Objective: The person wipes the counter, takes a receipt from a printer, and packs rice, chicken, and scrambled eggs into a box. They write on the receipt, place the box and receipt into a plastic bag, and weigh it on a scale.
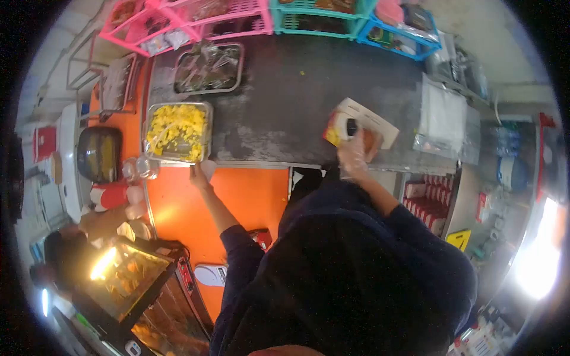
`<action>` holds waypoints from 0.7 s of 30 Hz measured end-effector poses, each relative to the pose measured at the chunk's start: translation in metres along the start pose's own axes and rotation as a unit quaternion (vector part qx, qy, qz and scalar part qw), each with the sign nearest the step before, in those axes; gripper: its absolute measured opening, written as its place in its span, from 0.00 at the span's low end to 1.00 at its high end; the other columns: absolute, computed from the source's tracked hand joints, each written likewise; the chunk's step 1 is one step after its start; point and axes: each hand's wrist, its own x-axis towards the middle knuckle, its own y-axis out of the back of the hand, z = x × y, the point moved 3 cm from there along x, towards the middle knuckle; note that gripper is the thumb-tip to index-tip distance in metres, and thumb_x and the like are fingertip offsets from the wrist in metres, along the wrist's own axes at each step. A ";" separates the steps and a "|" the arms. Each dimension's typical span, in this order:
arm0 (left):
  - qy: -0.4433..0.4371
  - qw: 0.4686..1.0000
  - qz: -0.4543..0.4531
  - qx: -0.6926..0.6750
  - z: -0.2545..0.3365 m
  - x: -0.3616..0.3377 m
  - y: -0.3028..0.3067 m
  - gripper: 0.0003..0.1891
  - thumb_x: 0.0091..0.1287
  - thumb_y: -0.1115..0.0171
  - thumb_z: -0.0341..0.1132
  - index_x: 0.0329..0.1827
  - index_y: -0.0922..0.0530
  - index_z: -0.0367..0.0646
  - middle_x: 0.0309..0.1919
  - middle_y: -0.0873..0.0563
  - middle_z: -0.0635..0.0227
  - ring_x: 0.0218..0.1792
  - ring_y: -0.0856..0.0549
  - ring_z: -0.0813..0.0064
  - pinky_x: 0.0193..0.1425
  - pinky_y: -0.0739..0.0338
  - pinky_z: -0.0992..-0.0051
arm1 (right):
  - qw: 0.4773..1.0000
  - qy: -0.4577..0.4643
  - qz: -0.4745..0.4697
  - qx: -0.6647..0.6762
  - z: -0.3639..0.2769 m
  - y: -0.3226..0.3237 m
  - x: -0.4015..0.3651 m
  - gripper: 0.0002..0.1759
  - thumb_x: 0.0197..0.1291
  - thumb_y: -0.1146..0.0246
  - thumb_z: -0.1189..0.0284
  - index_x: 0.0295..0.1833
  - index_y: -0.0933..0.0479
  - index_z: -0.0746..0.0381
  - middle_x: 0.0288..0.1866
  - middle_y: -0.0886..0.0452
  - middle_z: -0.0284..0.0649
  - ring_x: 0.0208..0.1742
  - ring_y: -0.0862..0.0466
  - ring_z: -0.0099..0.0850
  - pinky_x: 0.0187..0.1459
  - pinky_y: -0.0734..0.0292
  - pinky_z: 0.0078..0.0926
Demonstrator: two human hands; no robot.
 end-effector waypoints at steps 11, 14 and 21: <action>0.118 0.984 -0.072 -0.109 0.004 -0.126 -0.005 0.39 0.47 0.38 0.17 0.70 0.34 0.36 0.66 0.30 0.59 0.65 0.30 0.62 0.63 0.27 0.66 | 0.653 0.217 -0.517 0.509 -0.331 -0.075 -0.012 0.20 0.65 0.41 0.58 0.49 0.28 0.66 0.25 0.28 0.41 0.27 0.26 0.41 0.34 0.28 0.39; 0.140 0.977 -0.130 -0.098 0.008 -0.142 -0.006 0.40 0.47 0.35 0.17 0.70 0.33 0.38 0.67 0.30 0.58 0.64 0.30 0.61 0.63 0.28 0.64 | 0.815 0.180 -0.425 0.351 -0.360 -0.103 0.007 0.18 0.65 0.44 0.59 0.40 0.23 0.66 0.29 0.20 0.51 0.34 0.17 0.45 0.36 0.25 0.42; 0.202 0.961 -0.166 -0.090 0.017 -0.151 0.009 0.41 0.47 0.32 0.16 0.70 0.33 0.40 0.65 0.29 0.58 0.64 0.29 0.61 0.62 0.28 0.63 | 0.941 0.074 0.270 0.187 -0.220 -0.073 0.225 0.08 0.61 0.45 0.72 0.37 0.23 0.63 0.30 0.20 0.46 0.33 0.21 0.46 0.38 0.24 0.39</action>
